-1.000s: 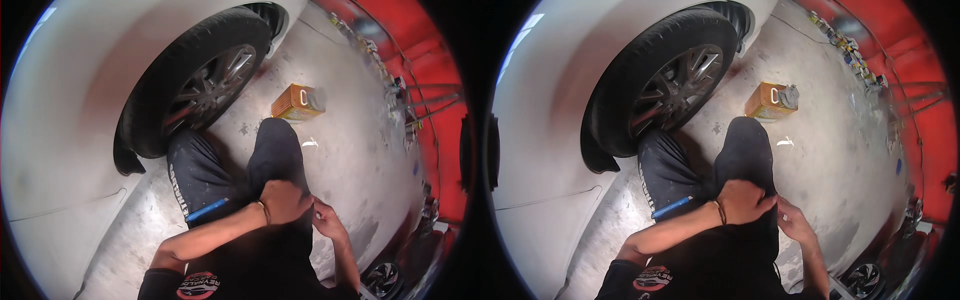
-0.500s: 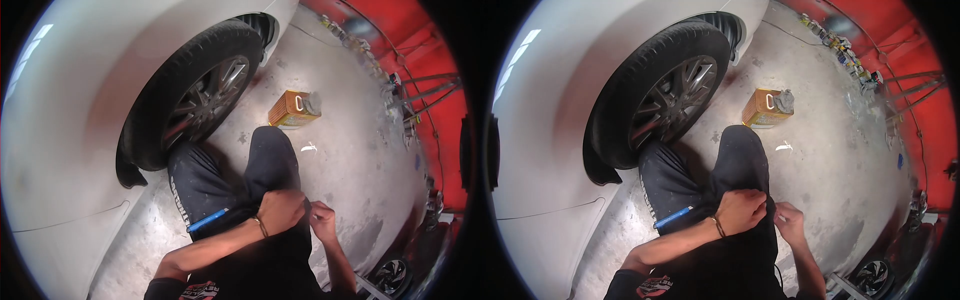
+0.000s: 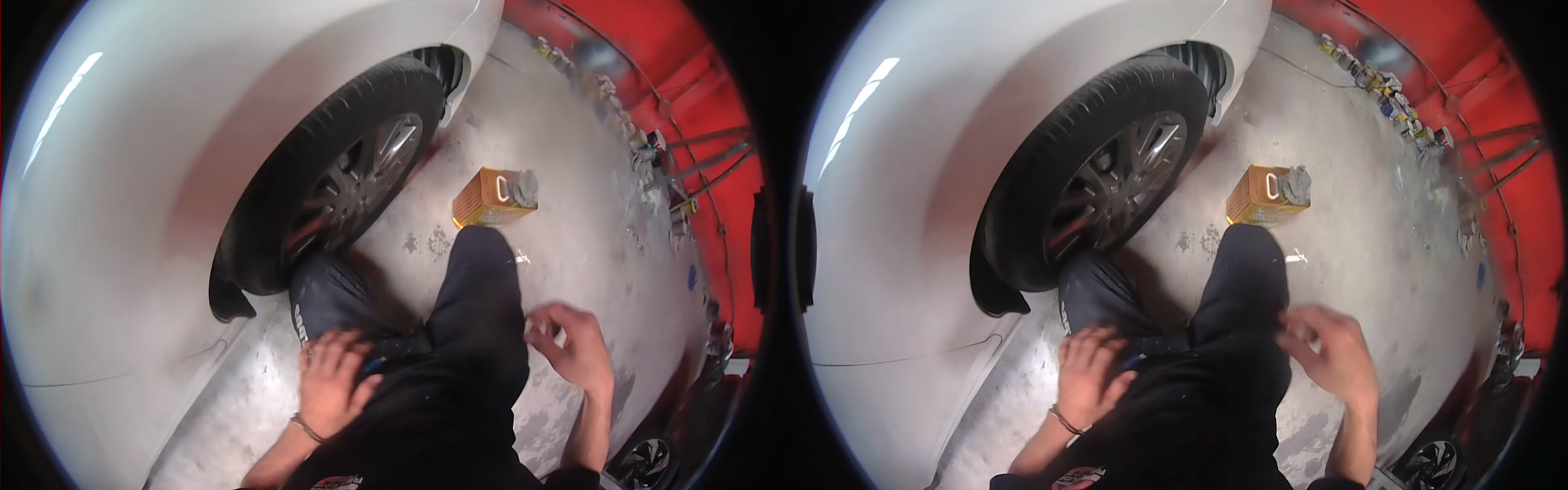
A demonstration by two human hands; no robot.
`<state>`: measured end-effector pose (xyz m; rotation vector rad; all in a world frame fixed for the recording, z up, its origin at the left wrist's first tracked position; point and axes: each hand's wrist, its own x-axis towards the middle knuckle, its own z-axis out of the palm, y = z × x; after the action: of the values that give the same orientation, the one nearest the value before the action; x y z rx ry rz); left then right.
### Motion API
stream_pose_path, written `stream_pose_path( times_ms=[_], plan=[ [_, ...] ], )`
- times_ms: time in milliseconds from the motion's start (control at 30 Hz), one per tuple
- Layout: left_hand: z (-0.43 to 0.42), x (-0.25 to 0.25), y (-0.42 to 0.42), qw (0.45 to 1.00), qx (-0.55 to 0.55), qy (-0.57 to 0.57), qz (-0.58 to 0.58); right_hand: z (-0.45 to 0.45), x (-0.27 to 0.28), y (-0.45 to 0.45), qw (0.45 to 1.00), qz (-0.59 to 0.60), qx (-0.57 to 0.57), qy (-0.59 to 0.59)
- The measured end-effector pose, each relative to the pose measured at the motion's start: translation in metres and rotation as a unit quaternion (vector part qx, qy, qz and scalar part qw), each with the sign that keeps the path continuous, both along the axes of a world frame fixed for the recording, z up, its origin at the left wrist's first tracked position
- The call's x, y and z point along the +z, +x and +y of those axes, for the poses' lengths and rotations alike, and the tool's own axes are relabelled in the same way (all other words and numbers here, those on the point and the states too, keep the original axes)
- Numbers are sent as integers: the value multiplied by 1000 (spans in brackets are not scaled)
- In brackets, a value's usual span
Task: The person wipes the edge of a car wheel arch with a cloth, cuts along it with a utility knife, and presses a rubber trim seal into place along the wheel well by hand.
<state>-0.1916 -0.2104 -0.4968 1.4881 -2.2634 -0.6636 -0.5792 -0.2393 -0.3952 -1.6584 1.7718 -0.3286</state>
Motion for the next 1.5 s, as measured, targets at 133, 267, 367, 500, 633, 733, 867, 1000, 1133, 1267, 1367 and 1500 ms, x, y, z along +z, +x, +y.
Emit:
stream_pose_path(
  times_ms=[133, 267, 367, 500, 633, 733, 867, 1000, 1133, 1267, 1367, 1500],
  plan=[
    [40, -54, 32, 998, 54, 11, -39, -48, -47, 90, 955, -51, 207, -207],
    [42, -73, 29, 996, 74, -20, -36, -36, -116, 129, 906, -6, 354, -233],
    [40, -73, 26, 997, 73, -31, -23, -16, -92, 68, 932, 29, 230, -278],
    [35, -79, 28, 997, 62, -47, -28, 75, -86, -14, 954, 164, -171, -184],
    [26, -73, 17, 995, 55, -71, -32, 90, -103, -8, 962, 107, -181, -173],
    [21, -71, 19, 993, 95, -67, 27, 97, -126, -28, 949, 130, -212, -194],
    [12, -51, -8, 969, 196, -28, 150, 80, -116, -26, 962, 116, -224, -102],
    [-22, -44, -45, 957, 187, -27, 218, 20, -58, 11, 957, 172, -3, -232],
    [-62, -35, -76, 967, 107, -75, 217, -35, -58, 83, 962, -84, 85, -244],
    [-90, -36, -111, 883, 180, 14, 434, -66, -125, 120, 807, -544, -160, -167],
    [-115, -28, -117, 836, 159, 140, 506, -102, -97, 127, 803, -560, -152, -136],
    [-162, -9, -120, 805, 78, 109, 579, -140, -64, 144, 849, -515, -109, -55]
  ],
)
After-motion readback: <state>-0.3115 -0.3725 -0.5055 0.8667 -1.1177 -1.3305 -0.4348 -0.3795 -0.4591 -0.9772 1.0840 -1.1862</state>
